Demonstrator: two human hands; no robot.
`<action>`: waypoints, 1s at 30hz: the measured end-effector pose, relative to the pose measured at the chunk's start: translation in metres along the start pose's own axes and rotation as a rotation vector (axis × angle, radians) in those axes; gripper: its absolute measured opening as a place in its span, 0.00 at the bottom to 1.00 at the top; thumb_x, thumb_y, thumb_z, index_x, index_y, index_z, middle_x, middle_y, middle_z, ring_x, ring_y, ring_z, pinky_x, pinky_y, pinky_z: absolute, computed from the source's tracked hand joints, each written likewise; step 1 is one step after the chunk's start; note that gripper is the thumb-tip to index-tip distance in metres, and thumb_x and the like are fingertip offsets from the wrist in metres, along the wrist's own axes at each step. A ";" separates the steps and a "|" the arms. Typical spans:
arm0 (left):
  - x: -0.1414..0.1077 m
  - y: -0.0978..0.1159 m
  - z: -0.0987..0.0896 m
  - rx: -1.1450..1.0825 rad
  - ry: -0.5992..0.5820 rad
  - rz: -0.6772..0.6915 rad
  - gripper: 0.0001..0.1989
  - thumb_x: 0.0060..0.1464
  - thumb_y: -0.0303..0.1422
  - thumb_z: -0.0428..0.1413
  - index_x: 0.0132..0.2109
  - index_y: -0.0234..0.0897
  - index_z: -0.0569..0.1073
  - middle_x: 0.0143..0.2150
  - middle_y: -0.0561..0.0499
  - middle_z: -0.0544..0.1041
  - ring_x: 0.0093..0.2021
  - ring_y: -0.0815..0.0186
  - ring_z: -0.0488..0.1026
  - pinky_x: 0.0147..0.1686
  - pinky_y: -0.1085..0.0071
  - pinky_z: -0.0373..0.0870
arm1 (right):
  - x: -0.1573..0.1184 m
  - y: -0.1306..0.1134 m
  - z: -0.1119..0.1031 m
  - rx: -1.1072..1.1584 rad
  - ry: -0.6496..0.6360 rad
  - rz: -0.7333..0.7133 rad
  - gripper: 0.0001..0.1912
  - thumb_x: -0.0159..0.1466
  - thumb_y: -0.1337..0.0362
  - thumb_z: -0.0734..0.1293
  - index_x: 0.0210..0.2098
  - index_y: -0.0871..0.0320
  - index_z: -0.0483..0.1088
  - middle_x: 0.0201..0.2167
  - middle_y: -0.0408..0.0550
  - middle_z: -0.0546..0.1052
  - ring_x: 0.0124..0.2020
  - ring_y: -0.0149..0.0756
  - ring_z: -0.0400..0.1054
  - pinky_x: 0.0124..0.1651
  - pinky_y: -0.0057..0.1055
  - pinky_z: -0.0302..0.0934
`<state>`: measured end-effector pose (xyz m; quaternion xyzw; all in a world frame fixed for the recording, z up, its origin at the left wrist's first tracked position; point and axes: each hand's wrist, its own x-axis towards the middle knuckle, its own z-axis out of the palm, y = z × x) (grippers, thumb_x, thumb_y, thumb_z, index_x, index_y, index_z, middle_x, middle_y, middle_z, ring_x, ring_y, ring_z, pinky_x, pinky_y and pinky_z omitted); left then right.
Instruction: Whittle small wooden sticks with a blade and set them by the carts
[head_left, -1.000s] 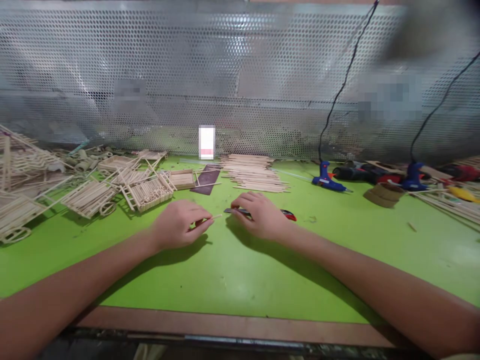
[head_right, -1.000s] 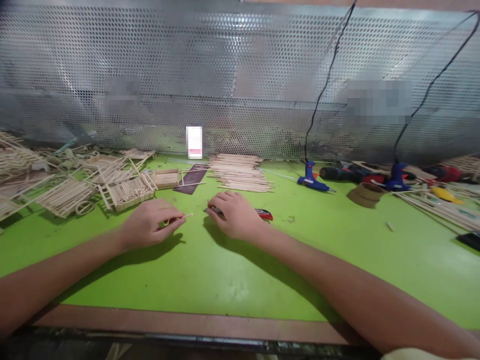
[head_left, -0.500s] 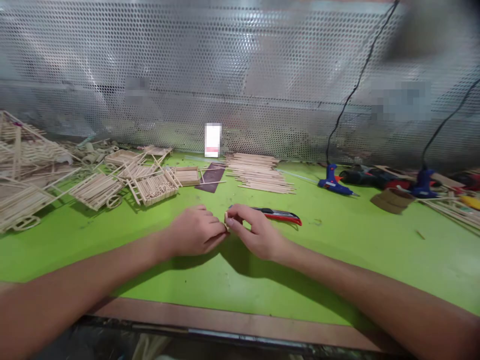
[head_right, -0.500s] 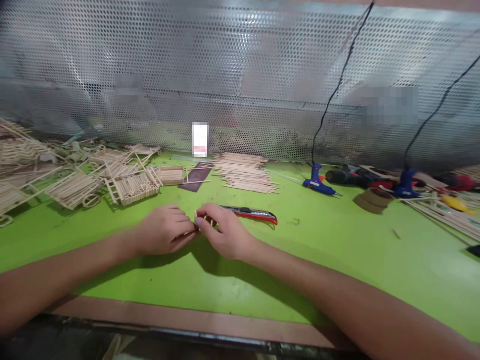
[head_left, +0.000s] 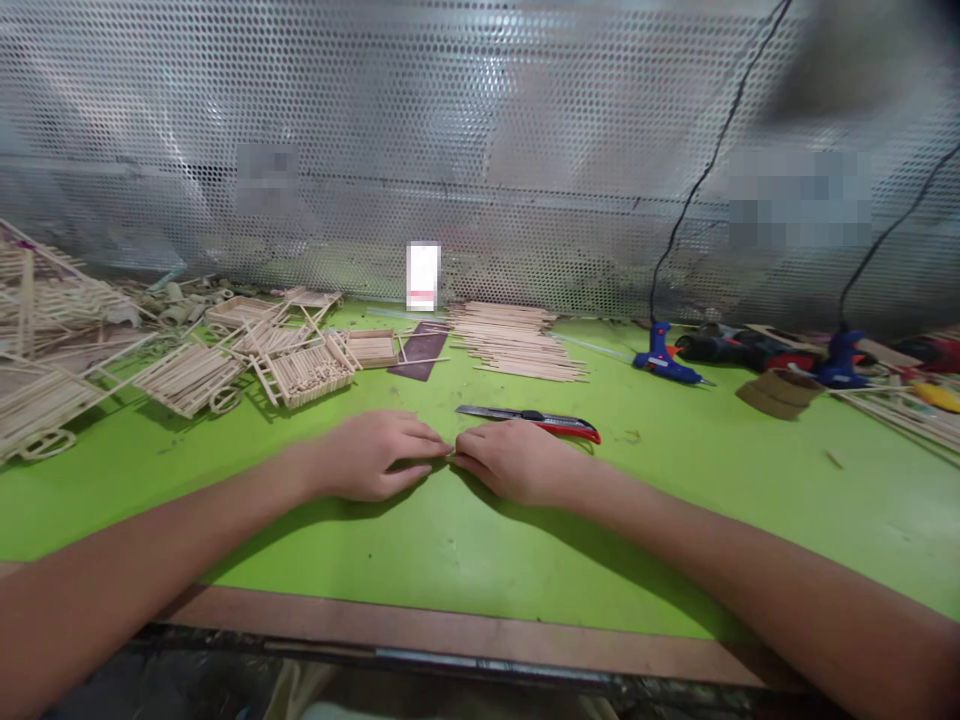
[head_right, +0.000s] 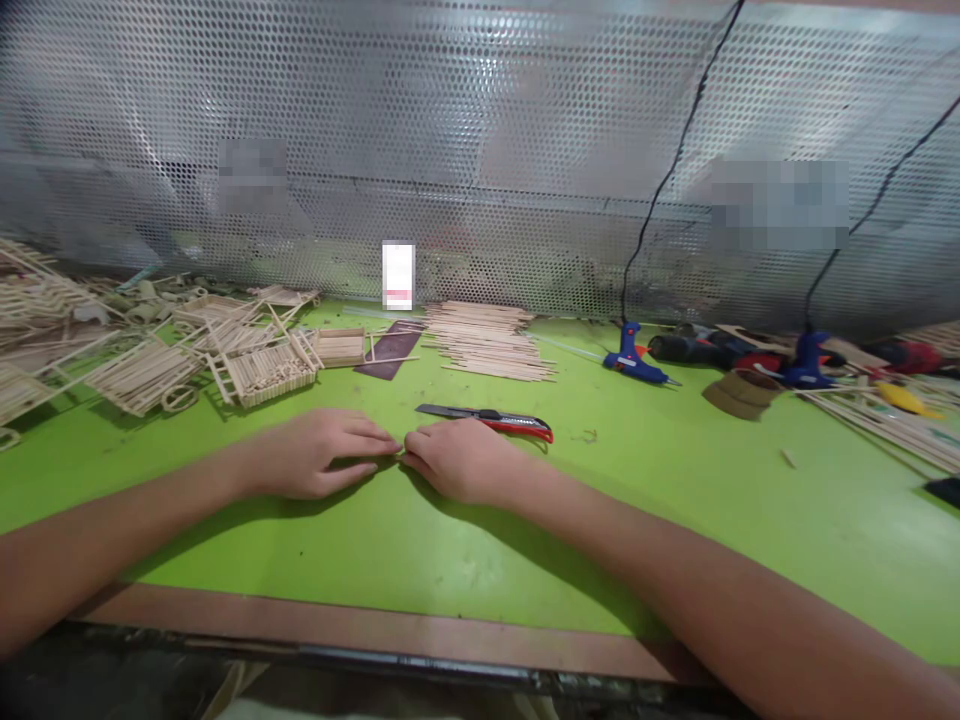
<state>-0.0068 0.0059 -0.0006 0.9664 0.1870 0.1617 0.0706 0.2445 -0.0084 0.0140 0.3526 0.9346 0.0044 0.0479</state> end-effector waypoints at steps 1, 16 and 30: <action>0.001 0.001 0.001 -0.004 -0.010 0.013 0.16 0.70 0.32 0.52 0.59 0.36 0.78 0.55 0.46 0.82 0.51 0.58 0.79 0.52 0.62 0.75 | 0.000 0.000 0.000 0.003 0.000 0.002 0.16 0.78 0.58 0.56 0.44 0.58 0.72 0.37 0.49 0.81 0.35 0.39 0.75 0.34 0.34 0.55; 0.004 0.006 0.003 0.017 -0.022 0.048 0.15 0.69 0.31 0.52 0.56 0.38 0.79 0.54 0.46 0.82 0.51 0.57 0.78 0.52 0.60 0.74 | -0.004 0.001 -0.002 0.056 0.018 -0.052 0.15 0.77 0.59 0.57 0.43 0.58 0.73 0.36 0.49 0.78 0.32 0.37 0.70 0.34 0.32 0.53; 0.001 0.010 0.010 0.077 -0.007 0.065 0.18 0.70 0.31 0.49 0.60 0.36 0.77 0.57 0.44 0.81 0.47 0.57 0.76 0.50 0.60 0.74 | 0.000 0.008 0.005 0.194 0.084 -0.096 0.15 0.76 0.61 0.58 0.41 0.58 0.74 0.34 0.48 0.79 0.32 0.36 0.69 0.36 0.33 0.54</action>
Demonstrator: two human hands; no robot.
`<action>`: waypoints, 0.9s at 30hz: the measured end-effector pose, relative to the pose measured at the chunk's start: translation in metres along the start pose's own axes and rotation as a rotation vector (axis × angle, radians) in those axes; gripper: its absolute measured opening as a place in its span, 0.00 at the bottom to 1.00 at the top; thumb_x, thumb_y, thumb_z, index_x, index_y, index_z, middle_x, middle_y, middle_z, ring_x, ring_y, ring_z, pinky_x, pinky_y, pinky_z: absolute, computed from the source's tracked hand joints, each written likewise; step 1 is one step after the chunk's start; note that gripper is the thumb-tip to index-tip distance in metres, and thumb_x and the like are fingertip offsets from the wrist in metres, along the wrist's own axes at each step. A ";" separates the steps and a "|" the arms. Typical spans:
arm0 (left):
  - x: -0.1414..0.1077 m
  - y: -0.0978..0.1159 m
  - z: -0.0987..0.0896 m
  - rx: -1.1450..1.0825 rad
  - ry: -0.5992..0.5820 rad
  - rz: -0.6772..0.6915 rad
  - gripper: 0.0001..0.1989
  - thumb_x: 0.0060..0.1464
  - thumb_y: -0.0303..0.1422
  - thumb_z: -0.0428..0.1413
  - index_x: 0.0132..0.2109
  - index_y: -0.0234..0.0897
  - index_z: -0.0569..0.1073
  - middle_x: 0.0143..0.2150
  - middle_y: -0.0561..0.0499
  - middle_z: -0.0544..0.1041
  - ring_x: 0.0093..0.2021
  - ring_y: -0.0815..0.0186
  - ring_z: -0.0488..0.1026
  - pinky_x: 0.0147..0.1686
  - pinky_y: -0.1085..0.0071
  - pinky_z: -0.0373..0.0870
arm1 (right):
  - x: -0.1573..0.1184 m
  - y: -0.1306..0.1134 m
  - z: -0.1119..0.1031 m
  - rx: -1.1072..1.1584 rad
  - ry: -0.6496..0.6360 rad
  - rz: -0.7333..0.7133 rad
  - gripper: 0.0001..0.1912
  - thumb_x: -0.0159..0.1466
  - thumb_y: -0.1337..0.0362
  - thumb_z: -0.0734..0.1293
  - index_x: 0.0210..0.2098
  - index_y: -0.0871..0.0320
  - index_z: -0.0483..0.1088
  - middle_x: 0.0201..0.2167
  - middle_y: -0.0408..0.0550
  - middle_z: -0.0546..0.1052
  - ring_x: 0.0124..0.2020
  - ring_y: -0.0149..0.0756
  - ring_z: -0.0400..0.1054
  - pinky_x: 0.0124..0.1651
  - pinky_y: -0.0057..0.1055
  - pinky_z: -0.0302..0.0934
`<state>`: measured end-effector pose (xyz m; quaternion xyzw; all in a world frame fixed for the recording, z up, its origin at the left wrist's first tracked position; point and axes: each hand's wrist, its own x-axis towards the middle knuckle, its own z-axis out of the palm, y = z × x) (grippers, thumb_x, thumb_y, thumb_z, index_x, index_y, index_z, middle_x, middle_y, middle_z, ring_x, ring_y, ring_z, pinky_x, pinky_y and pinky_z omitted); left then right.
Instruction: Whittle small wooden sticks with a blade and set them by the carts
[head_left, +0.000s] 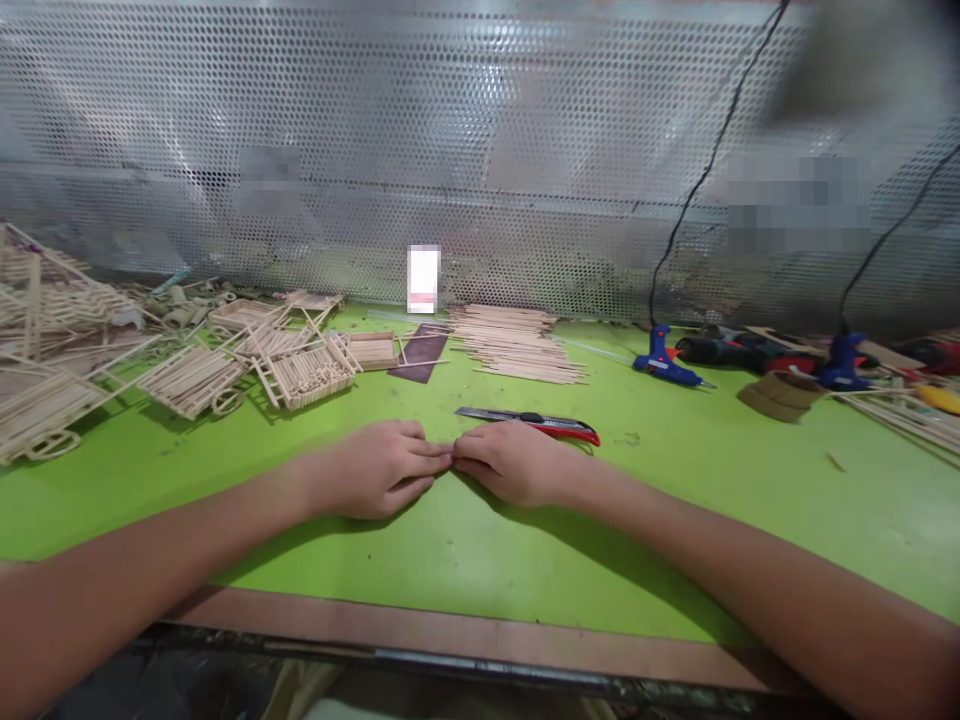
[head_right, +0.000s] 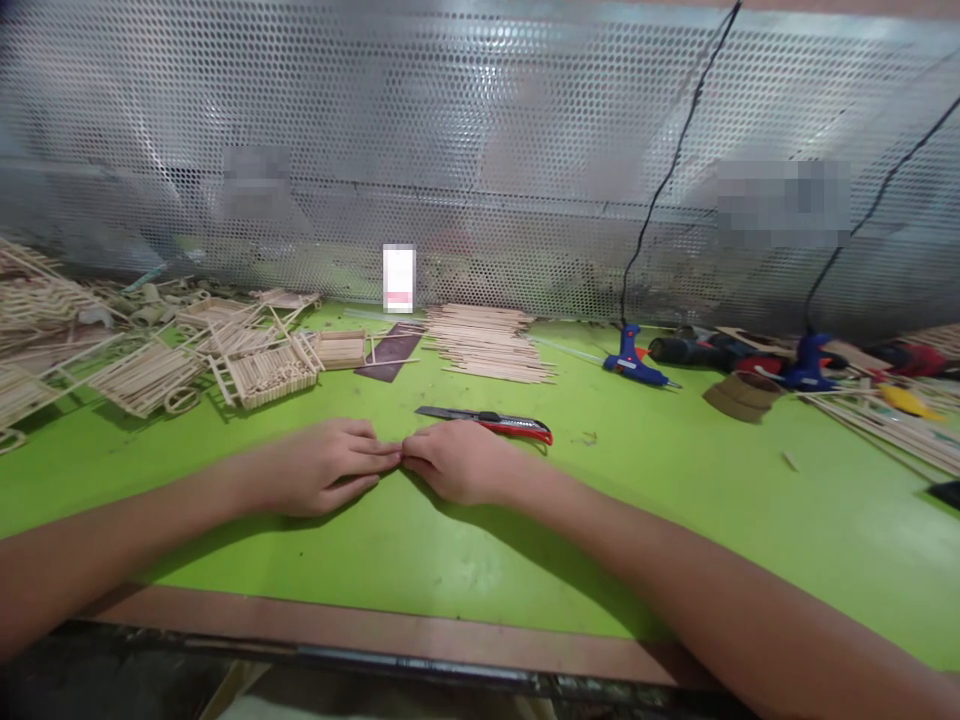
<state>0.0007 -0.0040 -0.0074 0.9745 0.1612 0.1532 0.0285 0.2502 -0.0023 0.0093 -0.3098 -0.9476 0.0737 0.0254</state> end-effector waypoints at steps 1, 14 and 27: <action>0.000 0.000 0.001 -0.006 0.001 -0.003 0.18 0.70 0.31 0.50 0.61 0.35 0.77 0.57 0.44 0.81 0.49 0.56 0.76 0.51 0.59 0.74 | 0.001 0.000 -0.001 0.004 -0.006 -0.002 0.15 0.76 0.61 0.59 0.41 0.58 0.75 0.34 0.48 0.79 0.32 0.36 0.69 0.36 0.33 0.55; 0.000 0.002 0.003 0.129 -0.055 0.017 0.18 0.71 0.31 0.48 0.60 0.30 0.77 0.54 0.42 0.82 0.53 0.53 0.77 0.56 0.56 0.74 | 0.016 -0.002 -0.019 0.030 -0.180 -0.039 0.14 0.74 0.65 0.60 0.44 0.59 0.77 0.39 0.52 0.81 0.37 0.40 0.73 0.41 0.34 0.62; 0.000 0.005 0.005 0.050 0.064 -0.066 0.17 0.71 0.33 0.49 0.57 0.33 0.79 0.55 0.43 0.82 0.51 0.55 0.80 0.51 0.56 0.75 | 0.005 0.000 0.002 -0.049 -0.005 0.087 0.17 0.78 0.58 0.56 0.39 0.59 0.70 0.34 0.50 0.77 0.30 0.37 0.67 0.35 0.33 0.52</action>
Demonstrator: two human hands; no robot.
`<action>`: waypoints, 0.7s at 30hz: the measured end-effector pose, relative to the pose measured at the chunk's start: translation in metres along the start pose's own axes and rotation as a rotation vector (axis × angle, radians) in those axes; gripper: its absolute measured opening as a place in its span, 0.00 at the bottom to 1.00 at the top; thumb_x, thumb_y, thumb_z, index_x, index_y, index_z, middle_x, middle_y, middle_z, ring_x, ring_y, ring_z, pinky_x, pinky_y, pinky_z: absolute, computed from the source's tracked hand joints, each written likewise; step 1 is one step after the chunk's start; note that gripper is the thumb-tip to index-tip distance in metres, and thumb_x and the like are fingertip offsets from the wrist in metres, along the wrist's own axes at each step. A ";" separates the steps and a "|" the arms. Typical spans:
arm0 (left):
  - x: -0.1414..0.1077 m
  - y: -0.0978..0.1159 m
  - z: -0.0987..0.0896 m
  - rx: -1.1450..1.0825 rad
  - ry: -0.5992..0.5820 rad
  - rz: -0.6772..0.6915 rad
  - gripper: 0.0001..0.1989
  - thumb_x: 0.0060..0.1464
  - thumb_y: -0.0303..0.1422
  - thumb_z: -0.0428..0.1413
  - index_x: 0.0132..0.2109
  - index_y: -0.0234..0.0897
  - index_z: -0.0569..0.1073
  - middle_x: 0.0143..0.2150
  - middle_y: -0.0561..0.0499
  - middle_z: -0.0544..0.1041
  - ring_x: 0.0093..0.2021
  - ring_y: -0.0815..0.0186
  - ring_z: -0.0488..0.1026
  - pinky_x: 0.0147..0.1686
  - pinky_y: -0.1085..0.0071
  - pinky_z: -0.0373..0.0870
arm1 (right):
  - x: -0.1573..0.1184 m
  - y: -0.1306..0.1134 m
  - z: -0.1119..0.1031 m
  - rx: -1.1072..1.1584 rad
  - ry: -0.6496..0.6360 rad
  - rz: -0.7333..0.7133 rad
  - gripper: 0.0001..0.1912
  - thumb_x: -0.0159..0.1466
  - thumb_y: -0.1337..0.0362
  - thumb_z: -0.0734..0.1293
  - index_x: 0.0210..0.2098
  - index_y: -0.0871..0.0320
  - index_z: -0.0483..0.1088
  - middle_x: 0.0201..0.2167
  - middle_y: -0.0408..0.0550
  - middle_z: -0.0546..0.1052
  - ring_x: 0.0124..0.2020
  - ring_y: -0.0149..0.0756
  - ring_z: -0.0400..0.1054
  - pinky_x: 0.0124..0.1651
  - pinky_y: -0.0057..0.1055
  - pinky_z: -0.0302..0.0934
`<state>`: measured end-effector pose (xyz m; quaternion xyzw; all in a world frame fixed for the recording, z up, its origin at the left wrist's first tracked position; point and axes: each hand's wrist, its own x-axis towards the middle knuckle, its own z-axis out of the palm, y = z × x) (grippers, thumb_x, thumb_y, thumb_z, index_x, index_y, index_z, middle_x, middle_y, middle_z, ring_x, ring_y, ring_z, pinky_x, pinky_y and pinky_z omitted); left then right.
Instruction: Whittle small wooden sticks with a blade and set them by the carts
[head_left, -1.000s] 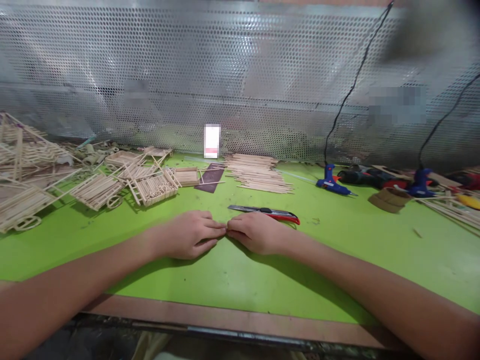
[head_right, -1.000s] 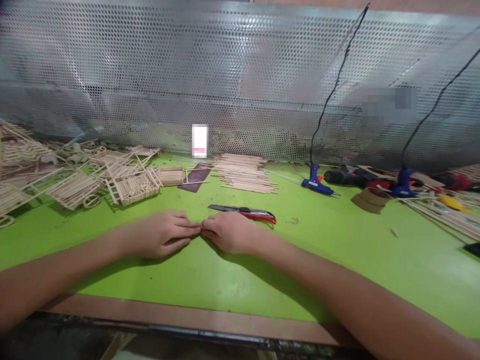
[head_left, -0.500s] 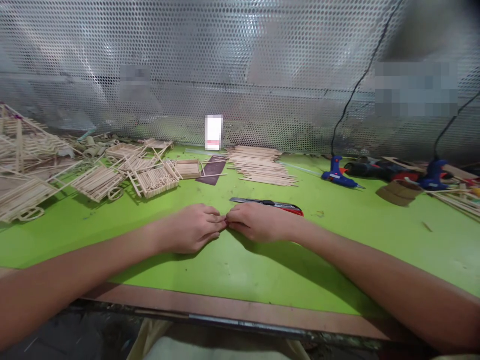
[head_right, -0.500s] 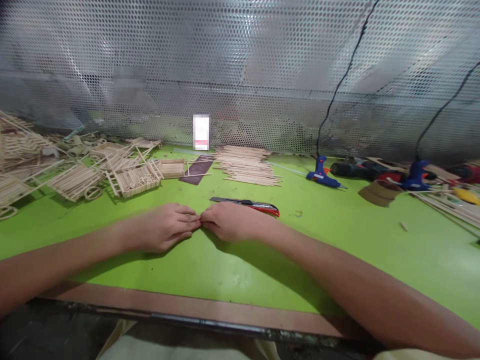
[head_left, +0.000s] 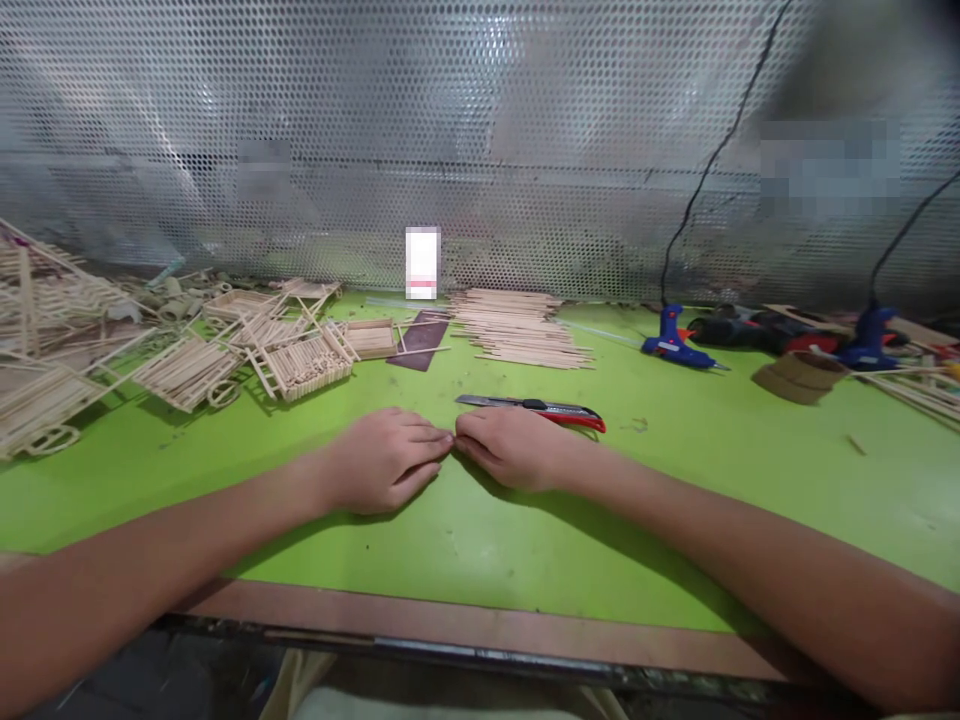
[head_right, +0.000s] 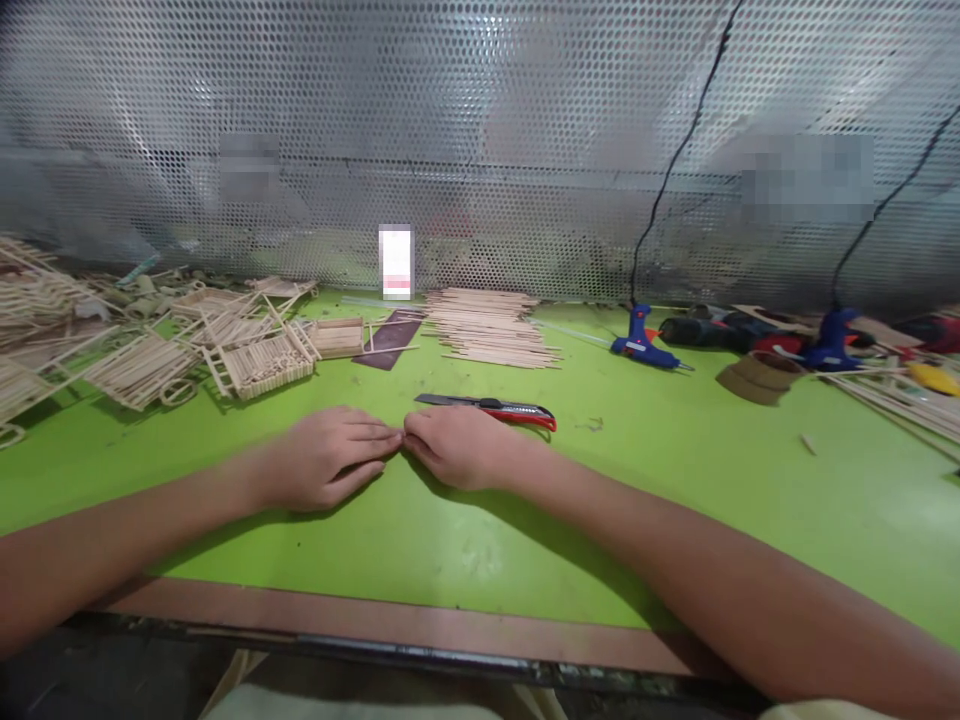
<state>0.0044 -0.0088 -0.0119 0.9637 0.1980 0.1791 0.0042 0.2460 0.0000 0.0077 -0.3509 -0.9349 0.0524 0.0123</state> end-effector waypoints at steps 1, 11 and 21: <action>0.001 0.000 -0.002 0.005 0.000 -0.015 0.17 0.71 0.33 0.49 0.56 0.33 0.79 0.54 0.43 0.83 0.50 0.56 0.80 0.50 0.56 0.75 | 0.000 -0.001 0.001 -0.013 0.005 0.009 0.17 0.78 0.58 0.56 0.38 0.59 0.70 0.33 0.49 0.76 0.30 0.36 0.66 0.34 0.33 0.51; 0.006 -0.003 -0.007 0.099 0.065 -0.088 0.18 0.73 0.37 0.46 0.39 0.34 0.76 0.35 0.47 0.79 0.34 0.63 0.73 0.35 0.66 0.66 | -0.002 -0.011 0.003 0.214 0.144 0.074 0.17 0.77 0.61 0.56 0.32 0.57 0.64 0.27 0.42 0.70 0.27 0.32 0.59 0.34 0.30 0.48; 0.004 -0.001 -0.009 0.070 -0.032 -0.073 0.16 0.72 0.36 0.47 0.44 0.35 0.78 0.39 0.46 0.80 0.38 0.60 0.75 0.38 0.64 0.70 | -0.002 -0.011 0.003 0.009 0.057 -0.017 0.13 0.76 0.63 0.59 0.37 0.58 0.71 0.33 0.48 0.76 0.32 0.36 0.66 0.36 0.32 0.53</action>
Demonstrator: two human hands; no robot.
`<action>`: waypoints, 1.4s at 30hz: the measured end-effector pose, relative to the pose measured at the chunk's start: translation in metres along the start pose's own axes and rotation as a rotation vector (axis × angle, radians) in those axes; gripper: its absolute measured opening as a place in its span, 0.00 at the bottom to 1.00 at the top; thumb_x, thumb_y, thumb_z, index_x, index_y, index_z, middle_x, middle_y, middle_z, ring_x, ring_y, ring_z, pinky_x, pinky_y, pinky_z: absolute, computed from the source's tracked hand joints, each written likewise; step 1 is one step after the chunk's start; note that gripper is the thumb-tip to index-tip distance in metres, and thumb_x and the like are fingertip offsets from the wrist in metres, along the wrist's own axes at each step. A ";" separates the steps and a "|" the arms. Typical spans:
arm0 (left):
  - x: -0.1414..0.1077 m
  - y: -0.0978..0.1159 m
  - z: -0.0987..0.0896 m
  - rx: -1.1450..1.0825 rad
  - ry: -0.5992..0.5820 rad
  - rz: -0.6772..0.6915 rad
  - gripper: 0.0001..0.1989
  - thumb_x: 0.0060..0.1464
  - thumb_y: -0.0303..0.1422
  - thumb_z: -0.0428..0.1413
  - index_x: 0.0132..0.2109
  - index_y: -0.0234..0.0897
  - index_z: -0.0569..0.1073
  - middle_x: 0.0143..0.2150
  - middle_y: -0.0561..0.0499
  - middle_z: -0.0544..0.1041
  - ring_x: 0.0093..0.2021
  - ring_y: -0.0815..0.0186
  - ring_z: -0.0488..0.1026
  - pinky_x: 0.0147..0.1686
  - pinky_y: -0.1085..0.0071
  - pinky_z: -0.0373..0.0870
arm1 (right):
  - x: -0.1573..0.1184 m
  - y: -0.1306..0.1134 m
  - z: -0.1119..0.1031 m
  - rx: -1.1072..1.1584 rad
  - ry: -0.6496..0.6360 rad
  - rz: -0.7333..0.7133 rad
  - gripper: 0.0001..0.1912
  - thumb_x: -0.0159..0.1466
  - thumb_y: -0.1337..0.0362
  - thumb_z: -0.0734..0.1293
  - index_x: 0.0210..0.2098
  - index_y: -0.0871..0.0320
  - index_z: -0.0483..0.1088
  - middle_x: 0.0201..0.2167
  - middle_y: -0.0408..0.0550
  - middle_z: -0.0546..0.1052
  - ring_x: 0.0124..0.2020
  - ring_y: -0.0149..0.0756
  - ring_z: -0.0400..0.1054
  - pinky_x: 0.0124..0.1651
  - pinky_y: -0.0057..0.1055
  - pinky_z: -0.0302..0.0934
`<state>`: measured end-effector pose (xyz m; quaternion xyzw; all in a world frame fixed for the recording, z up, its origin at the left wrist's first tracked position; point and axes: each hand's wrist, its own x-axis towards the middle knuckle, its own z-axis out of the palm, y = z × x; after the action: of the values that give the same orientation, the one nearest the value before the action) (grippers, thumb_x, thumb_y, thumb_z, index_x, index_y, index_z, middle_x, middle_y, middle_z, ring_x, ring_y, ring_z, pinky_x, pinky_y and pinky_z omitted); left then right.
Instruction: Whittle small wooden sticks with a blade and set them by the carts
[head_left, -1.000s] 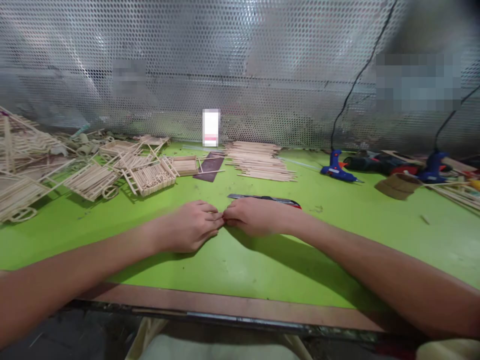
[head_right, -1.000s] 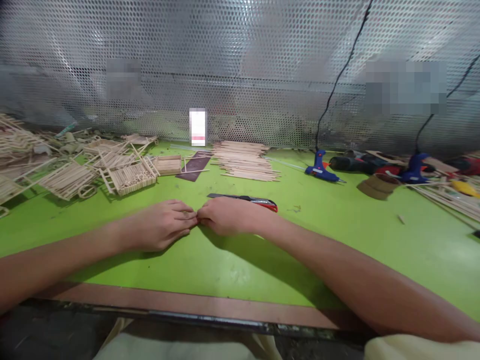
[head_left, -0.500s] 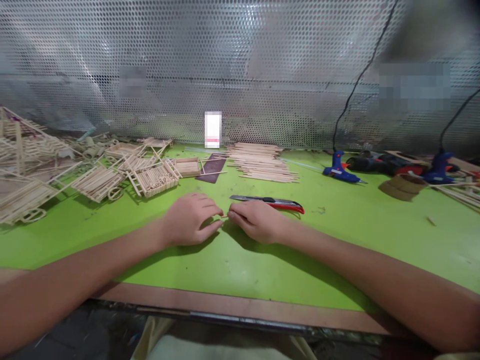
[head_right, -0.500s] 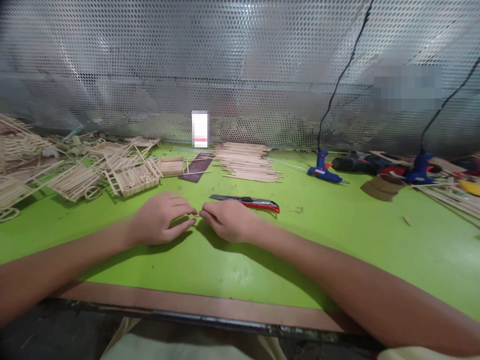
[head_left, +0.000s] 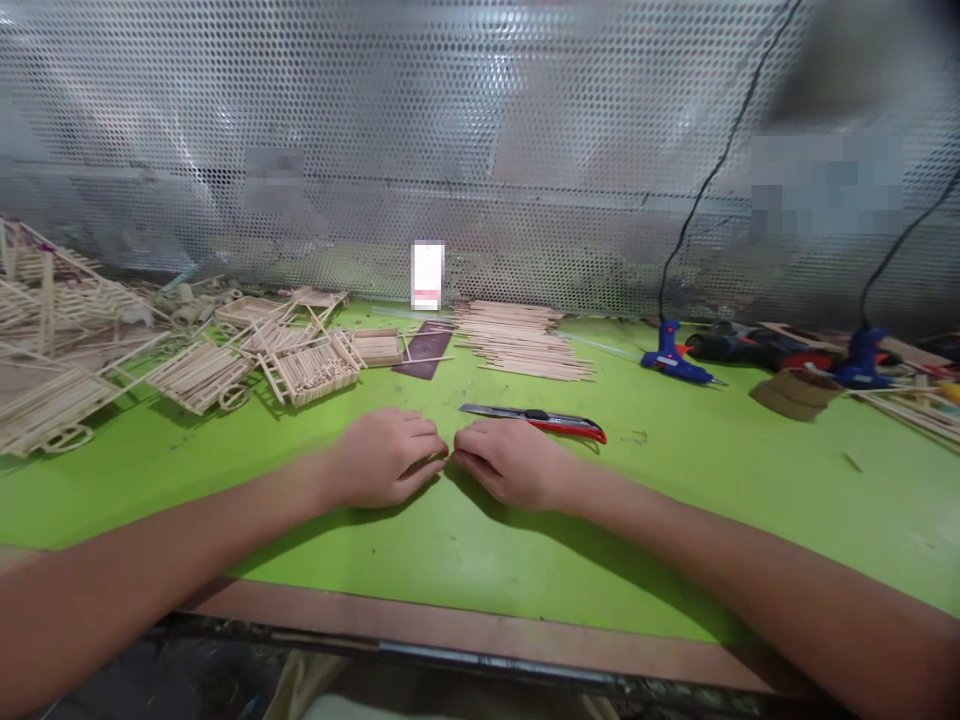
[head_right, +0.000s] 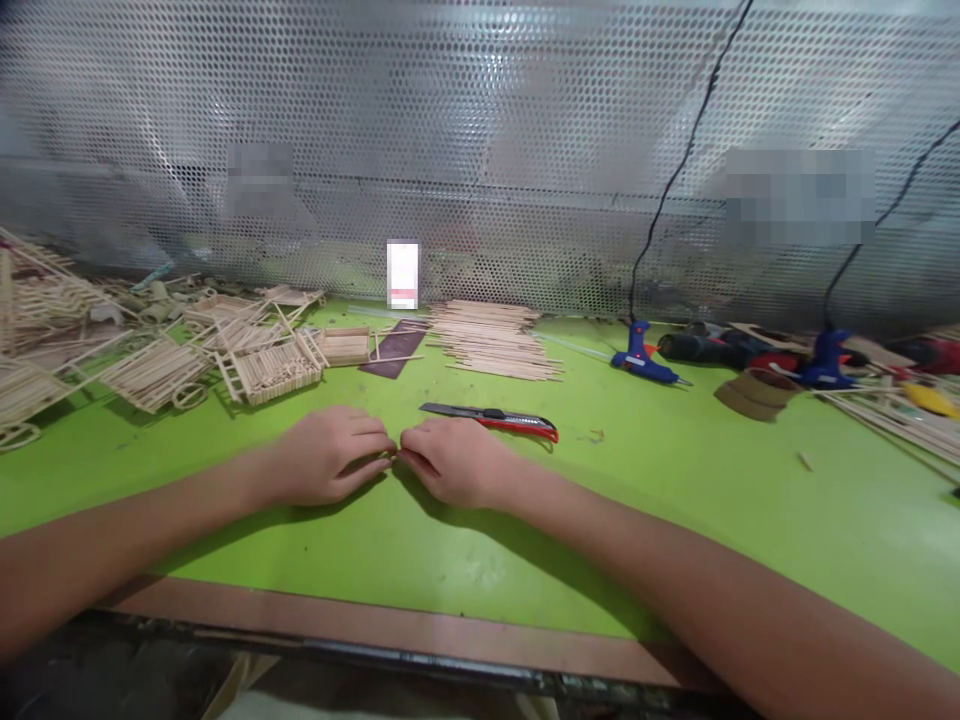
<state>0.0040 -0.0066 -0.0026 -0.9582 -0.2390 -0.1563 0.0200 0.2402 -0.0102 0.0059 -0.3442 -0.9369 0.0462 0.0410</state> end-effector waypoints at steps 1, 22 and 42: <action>-0.001 0.000 0.000 -0.021 -0.008 0.004 0.15 0.72 0.36 0.48 0.48 0.35 0.78 0.42 0.45 0.81 0.40 0.59 0.77 0.40 0.64 0.71 | 0.000 0.000 0.000 -0.021 -0.016 -0.005 0.13 0.76 0.63 0.59 0.37 0.58 0.72 0.34 0.49 0.77 0.33 0.36 0.67 0.37 0.32 0.54; 0.007 0.028 0.012 0.154 -0.083 0.057 0.21 0.70 0.39 0.49 0.49 0.23 0.78 0.49 0.32 0.82 0.48 0.50 0.79 0.54 0.55 0.72 | 0.003 0.007 -0.004 0.001 -0.073 -0.114 0.11 0.73 0.68 0.61 0.37 0.60 0.73 0.32 0.51 0.78 0.30 0.37 0.69 0.35 0.33 0.56; 0.006 -0.014 0.006 0.099 0.113 -0.007 0.12 0.70 0.29 0.53 0.43 0.36 0.82 0.39 0.50 0.84 0.37 0.64 0.79 0.41 0.65 0.71 | -0.006 0.018 0.010 0.059 0.045 -0.126 0.17 0.77 0.60 0.57 0.36 0.58 0.69 0.33 0.49 0.74 0.33 0.36 0.66 0.37 0.33 0.55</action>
<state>0.0040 0.0095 -0.0067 -0.9448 -0.2481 -0.1983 0.0802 0.2550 -0.0013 -0.0067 -0.2840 -0.9538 0.0635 0.0753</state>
